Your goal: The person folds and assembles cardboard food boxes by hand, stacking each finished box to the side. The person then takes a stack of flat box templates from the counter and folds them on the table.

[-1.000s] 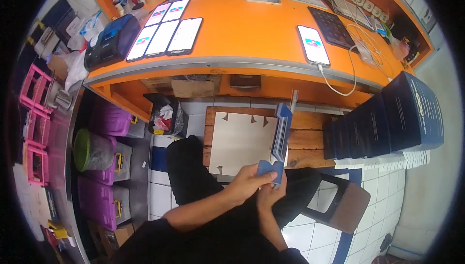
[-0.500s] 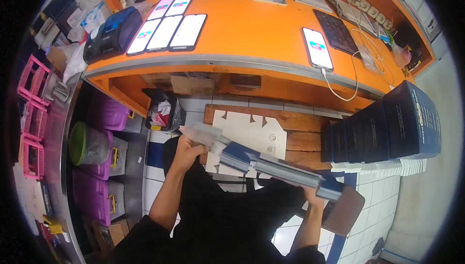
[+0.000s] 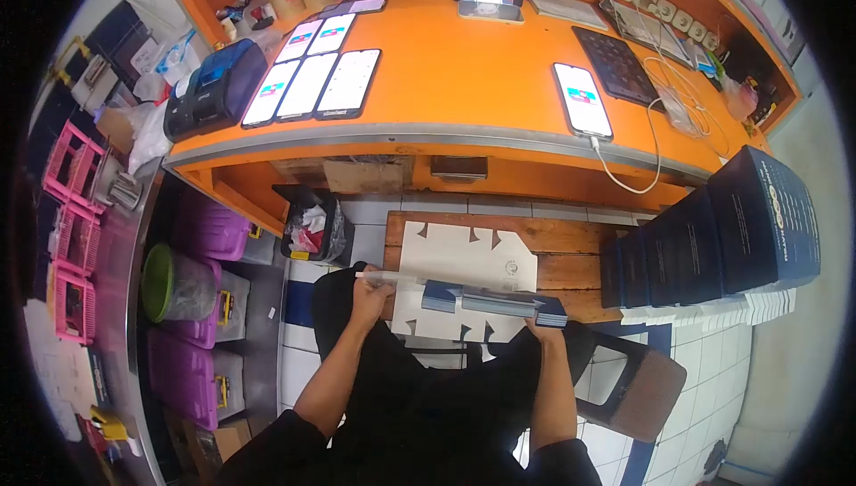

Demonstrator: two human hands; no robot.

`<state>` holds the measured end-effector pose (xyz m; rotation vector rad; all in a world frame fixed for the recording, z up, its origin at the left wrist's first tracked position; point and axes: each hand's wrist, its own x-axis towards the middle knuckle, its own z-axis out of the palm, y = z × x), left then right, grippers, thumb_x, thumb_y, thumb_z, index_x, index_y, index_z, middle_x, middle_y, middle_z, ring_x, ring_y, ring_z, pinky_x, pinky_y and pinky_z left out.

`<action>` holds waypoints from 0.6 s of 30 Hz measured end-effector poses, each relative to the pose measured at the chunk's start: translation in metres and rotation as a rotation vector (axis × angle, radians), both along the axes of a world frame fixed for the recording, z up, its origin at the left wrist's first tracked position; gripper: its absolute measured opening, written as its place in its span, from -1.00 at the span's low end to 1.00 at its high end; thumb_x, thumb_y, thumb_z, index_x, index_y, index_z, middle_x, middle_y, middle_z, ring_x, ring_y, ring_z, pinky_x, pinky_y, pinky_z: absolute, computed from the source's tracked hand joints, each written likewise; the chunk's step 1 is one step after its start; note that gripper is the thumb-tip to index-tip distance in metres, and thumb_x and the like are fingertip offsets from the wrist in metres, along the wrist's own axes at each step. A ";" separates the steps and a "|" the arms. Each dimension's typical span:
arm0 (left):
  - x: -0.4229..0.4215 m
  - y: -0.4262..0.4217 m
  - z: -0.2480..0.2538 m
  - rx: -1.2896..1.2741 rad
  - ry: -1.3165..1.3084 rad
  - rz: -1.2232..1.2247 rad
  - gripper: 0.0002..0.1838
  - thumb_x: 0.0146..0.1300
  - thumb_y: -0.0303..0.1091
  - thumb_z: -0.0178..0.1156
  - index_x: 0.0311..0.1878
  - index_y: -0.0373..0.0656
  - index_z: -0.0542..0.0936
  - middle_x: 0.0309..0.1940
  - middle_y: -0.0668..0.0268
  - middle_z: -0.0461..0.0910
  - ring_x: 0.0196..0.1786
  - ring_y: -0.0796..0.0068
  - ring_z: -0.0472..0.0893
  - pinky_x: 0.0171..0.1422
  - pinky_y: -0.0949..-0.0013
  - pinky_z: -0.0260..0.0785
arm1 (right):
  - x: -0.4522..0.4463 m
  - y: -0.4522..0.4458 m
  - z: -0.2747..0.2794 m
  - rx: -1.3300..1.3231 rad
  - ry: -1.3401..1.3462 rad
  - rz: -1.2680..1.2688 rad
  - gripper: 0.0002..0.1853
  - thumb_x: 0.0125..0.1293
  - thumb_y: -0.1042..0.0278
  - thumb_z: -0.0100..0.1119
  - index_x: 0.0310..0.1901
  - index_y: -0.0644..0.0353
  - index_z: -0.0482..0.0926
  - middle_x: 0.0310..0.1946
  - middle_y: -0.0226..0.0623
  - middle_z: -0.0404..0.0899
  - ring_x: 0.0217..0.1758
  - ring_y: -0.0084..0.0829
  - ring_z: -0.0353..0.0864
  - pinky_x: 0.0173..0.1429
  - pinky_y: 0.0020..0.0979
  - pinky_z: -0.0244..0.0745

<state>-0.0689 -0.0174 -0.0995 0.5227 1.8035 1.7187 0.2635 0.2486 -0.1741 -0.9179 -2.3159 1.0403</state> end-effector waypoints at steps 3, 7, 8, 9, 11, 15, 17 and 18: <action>0.006 0.013 0.031 0.084 0.027 -0.008 -0.82 0.07 -0.62 0.20 -0.20 -0.33 0.56 -0.36 0.32 0.61 -0.25 0.48 0.61 -0.03 0.39 0.46 | -0.001 -0.001 0.002 0.066 0.120 -0.010 -0.75 0.15 0.21 0.50 -0.29 0.22 0.75 -0.33 -0.24 0.76 -0.20 -0.43 0.71 -0.05 -0.27 0.61; 0.001 0.019 0.019 0.057 0.200 0.185 -0.78 0.10 -0.56 0.15 -0.15 -0.38 0.55 -0.31 0.15 0.62 -0.22 0.35 0.62 0.00 0.28 0.47 | -0.053 -0.041 0.110 -0.691 0.272 -0.284 -0.57 0.11 0.49 0.51 0.02 0.34 0.60 -0.15 -0.19 0.71 -0.09 -0.36 0.69 0.09 -0.31 0.60; 0.002 0.019 0.013 0.047 0.192 0.182 -0.78 0.10 -0.56 0.15 -0.15 -0.38 0.55 -0.31 0.15 0.62 -0.22 0.35 0.62 0.00 0.28 0.47 | -0.053 -0.044 0.113 -0.680 0.316 -0.353 -0.43 0.10 0.59 0.49 0.17 0.40 0.50 -0.06 -0.18 0.67 -0.06 -0.35 0.66 0.12 -0.33 0.59; 0.001 0.023 0.012 -0.004 0.155 0.187 -0.73 0.09 -0.53 0.15 -0.12 -0.41 0.55 -0.27 0.08 0.63 -0.20 0.29 0.63 0.01 0.24 0.47 | -0.054 -0.042 0.100 -0.620 0.263 -0.381 -0.30 0.09 0.59 0.50 0.27 0.39 0.37 0.00 -0.12 0.63 -0.02 -0.33 0.65 0.13 -0.33 0.59; -0.005 0.031 -0.002 -0.042 0.124 0.186 -0.68 0.07 -0.50 0.16 -0.09 -0.44 0.55 -0.23 0.01 0.64 -0.18 0.23 0.64 0.02 0.20 0.48 | -0.061 -0.044 0.082 -0.560 0.232 -0.388 -0.26 0.10 0.57 0.50 0.31 0.40 0.32 0.05 -0.08 0.60 0.00 -0.31 0.64 0.13 -0.33 0.60; -0.028 0.033 -0.052 -0.312 -0.221 0.145 -0.58 -0.01 -0.41 0.18 -0.09 -0.51 0.56 -0.23 -0.06 0.64 -0.20 0.14 0.65 -0.09 0.14 0.49 | -0.062 -0.071 0.044 0.017 -0.048 -0.240 0.04 0.08 0.11 0.59 0.45 0.40 0.16 0.36 0.26 0.31 0.45 0.07 0.33 0.51 0.01 0.25; -0.033 0.034 -0.051 -0.413 -0.369 0.132 -0.59 -0.04 -0.39 0.15 -0.15 -0.51 0.59 -0.30 -0.04 0.62 -0.27 0.09 0.64 -0.20 0.07 0.49 | -0.066 -0.108 0.100 0.246 -0.356 0.105 0.03 0.07 -0.02 0.55 0.46 0.30 0.21 0.42 0.18 0.26 0.53 0.10 0.21 0.57 0.21 0.05; -0.041 0.037 -0.059 -0.410 -0.368 0.132 -0.59 -0.04 -0.39 0.15 -0.15 -0.51 0.59 -0.30 -0.04 0.62 -0.27 0.09 0.64 -0.20 0.07 0.49 | -0.068 -0.116 0.110 0.249 -0.355 0.104 0.03 0.07 -0.02 0.55 0.46 0.30 0.21 0.42 0.18 0.26 0.53 0.10 0.21 0.57 0.21 0.05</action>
